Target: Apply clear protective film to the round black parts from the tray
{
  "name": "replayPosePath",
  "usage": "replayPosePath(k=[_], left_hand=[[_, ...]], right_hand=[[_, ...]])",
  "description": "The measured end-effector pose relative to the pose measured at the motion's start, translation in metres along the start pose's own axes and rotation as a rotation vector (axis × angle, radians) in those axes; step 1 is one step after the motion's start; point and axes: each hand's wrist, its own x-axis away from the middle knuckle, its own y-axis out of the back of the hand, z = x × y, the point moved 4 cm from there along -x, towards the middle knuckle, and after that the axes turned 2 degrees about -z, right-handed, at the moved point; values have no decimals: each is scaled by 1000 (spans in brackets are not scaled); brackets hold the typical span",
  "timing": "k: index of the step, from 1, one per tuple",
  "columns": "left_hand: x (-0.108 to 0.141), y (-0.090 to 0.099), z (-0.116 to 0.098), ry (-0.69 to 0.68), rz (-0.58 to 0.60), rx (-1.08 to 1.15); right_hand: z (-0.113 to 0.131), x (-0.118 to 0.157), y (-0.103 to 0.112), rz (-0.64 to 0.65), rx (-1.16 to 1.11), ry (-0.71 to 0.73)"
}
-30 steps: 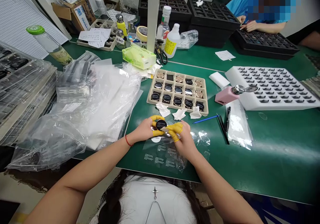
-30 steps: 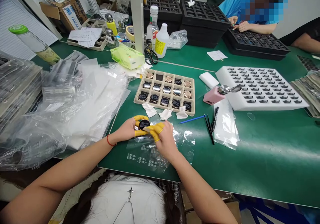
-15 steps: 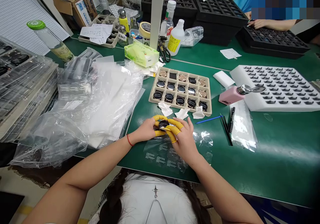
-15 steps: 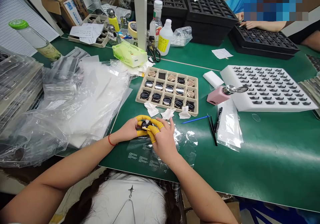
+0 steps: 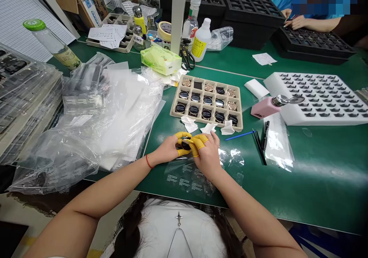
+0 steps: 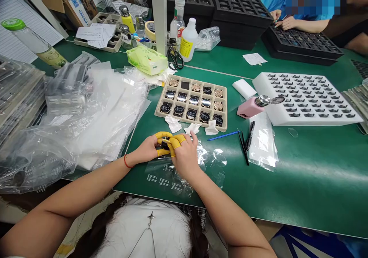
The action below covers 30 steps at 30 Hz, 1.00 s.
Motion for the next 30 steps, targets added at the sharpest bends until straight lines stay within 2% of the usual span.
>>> replayPosePath(k=[10, 13, 19, 23, 26, 30], left_hand=[[-3, 3, 1, -23, -13, 7], [-3, 3, 2, -13, 2, 39], [0, 3, 2, 44, -8, 72], [0, 2, 1, 47, -1, 56], [1, 3, -1, 29, -31, 39], [8, 5, -7, 8, -72, 58]], right_hand=[[-13, -19, -7, -26, 8, -96], [-19, -21, -5, -18, -63, -151], [-57, -2, 11, -121, -467, -522], [-68, 14, 11, -71, -612, -645], [-64, 19, 10, -19, -557, -627], [-60, 19, 13, 81, -217, -444]])
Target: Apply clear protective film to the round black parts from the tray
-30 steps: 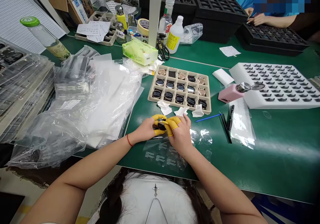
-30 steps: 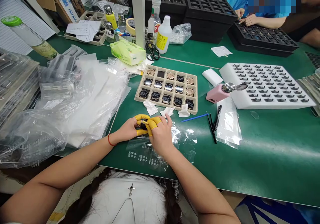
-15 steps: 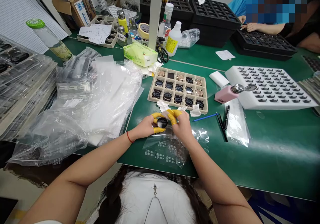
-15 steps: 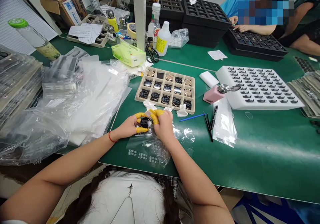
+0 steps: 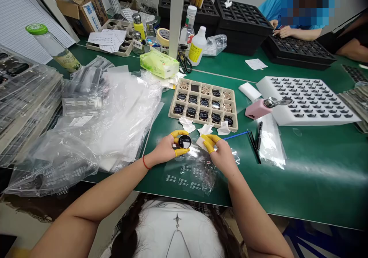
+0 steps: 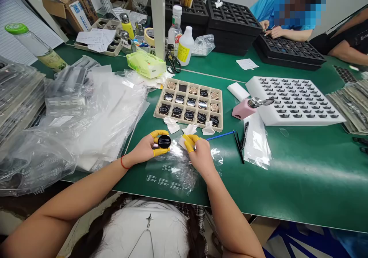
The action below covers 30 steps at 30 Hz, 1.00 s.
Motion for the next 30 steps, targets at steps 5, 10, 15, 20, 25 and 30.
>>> replayPosePath(k=[5, 10, 15, 20, 25, 30], left_hand=[[7, -2, -10, -28, 15, 16], [10, -6, -17, -91, 61, -155], [12, -5, -17, -65, 61, -106], [12, -1, -14, 55, 6, 57], [14, 3, -13, 109, 38, 272], [14, 8, -16, 72, 5, 342]], right_hand=[[24, 1, 12, -126, 61, 156], [68, 5, 5, -119, 93, 337], [88, 20, 5, -178, 86, 379], [47, 22, 35, -94, -310, 79], [-41, 18, 41, 13, 45, -276], [-18, 14, 44, -204, 220, -25]])
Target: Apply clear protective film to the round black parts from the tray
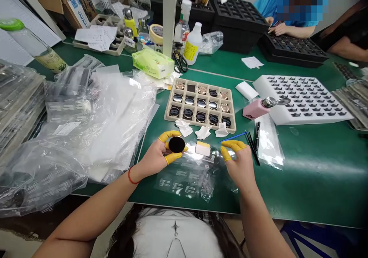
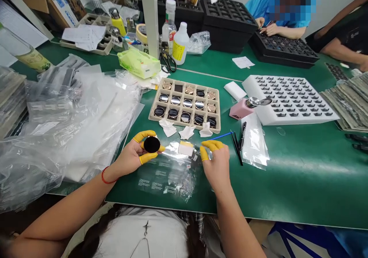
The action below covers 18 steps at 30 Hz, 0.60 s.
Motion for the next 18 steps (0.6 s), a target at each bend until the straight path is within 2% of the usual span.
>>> replayPosePath(k=[2, 4, 8, 11, 15, 18], left_hand=[[0, 1, -3, 14, -13, -16], [-1, 2, -6, 41, -3, -31], [1, 1, -11, 99, 69, -62], [3, 0, -11, 90, 37, -141], [4, -3, -11, 23, 14, -292], [4, -3, -12, -40, 13, -409]], right_hand=[[26, -6, 4, -18, -141, 130], [42, -16, 1, 17, -183, 206], [46, -38, -25, 140, -37, 238], [46, -41, -39, 144, 1, 265], [68, -30, -25, 95, -205, 283], [91, -20, -10, 128, -313, 341]])
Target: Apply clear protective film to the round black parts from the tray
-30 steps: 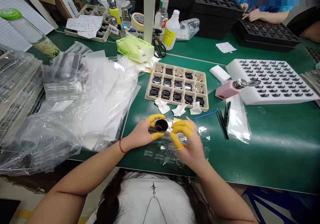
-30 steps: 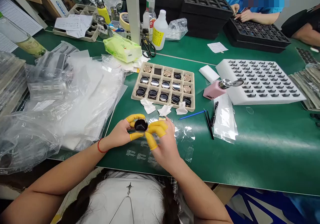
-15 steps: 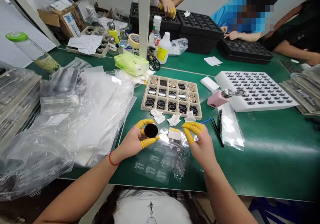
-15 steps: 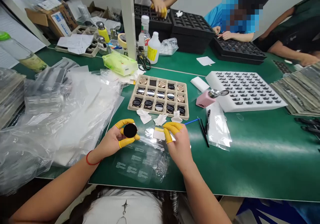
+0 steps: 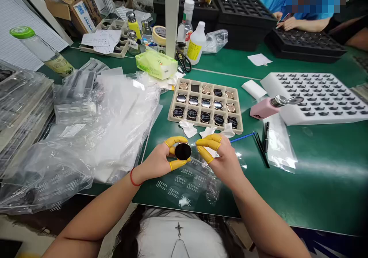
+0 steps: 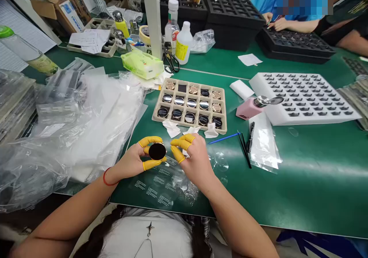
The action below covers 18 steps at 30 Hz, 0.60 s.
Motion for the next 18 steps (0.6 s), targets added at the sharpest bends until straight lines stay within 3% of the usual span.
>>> replayPosePath(k=[4, 12, 15, 18], left_hand=[[-1, 1, 1, -97, 11, -161], [-1, -1, 7, -185, 16, -405], [-2, -2, 10, -148, 35, -376], [-4, -4, 9, -103, 46, -227]], right_hand=[[18, 0, -1, 15, 55, 37], [21, 2, -16, -4, 223, 42], [14, -2, -19, 40, 184, -13], [-9, -8, -13, 76, 93, -116]])
